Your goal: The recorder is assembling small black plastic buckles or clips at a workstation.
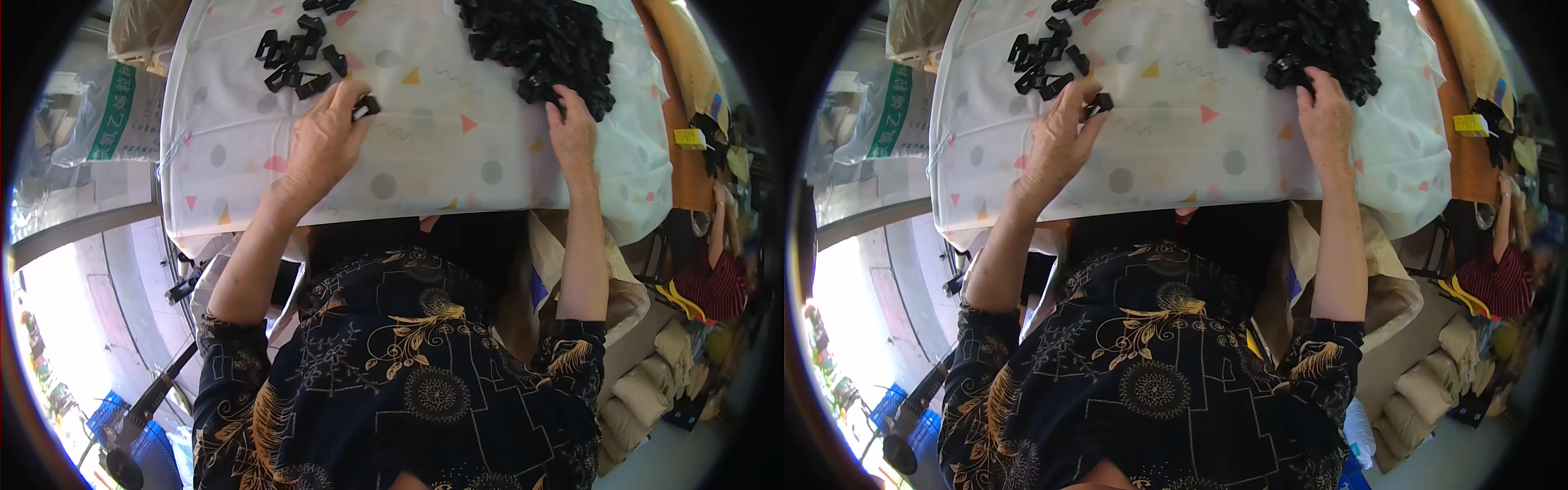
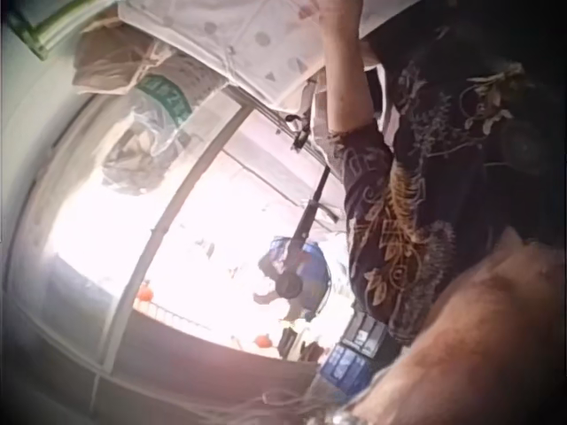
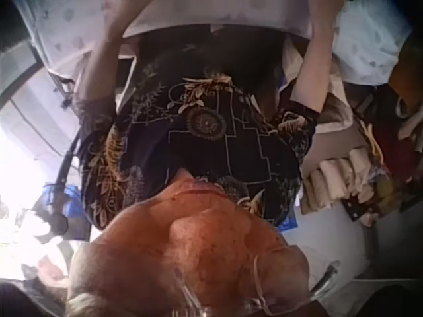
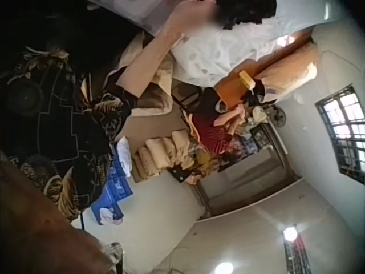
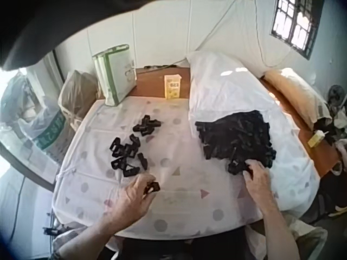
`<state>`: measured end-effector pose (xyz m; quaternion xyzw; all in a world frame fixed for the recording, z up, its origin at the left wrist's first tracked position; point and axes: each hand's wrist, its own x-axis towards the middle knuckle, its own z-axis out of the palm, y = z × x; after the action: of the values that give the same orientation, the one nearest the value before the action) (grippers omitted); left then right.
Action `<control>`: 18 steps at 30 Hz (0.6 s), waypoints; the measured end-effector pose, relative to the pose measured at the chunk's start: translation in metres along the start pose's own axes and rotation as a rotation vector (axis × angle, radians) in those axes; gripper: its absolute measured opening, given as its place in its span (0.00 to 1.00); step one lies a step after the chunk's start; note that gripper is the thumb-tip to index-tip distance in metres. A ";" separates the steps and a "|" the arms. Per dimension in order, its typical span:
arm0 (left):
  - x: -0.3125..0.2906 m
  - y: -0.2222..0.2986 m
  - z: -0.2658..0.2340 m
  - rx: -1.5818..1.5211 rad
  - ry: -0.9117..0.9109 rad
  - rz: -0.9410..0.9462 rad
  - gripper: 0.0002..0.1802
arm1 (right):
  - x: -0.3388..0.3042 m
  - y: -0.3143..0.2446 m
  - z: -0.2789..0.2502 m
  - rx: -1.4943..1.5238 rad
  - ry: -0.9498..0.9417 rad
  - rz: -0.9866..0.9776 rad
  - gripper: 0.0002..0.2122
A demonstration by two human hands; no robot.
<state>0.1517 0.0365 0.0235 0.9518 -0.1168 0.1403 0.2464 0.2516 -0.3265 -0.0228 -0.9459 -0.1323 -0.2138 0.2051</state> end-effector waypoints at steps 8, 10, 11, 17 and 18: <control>-0.003 0.017 0.023 -0.487 -0.143 -0.127 0.19 | -0.027 -0.088 -0.012 0.899 -0.242 0.314 0.16; -0.012 0.011 0.021 -0.406 -0.185 -0.207 0.18 | -0.027 -0.111 -0.009 0.954 -0.314 0.356 0.16; -0.017 0.004 0.023 -0.299 -0.110 -0.090 0.19 | -0.028 -0.116 -0.006 1.092 -0.410 0.421 0.16; -0.022 0.006 0.027 -0.144 -0.021 0.007 0.19 | -0.030 -0.127 0.001 1.441 -0.602 0.627 0.16; -0.023 0.008 0.026 -0.134 0.012 -0.012 0.19 | -0.029 -0.127 0.002 1.416 -0.616 0.633 0.16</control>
<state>0.1338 0.0199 -0.0025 0.9330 -0.1189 0.1366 0.3109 0.1837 -0.2183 0.0044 -0.6022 -0.0137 0.2560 0.7561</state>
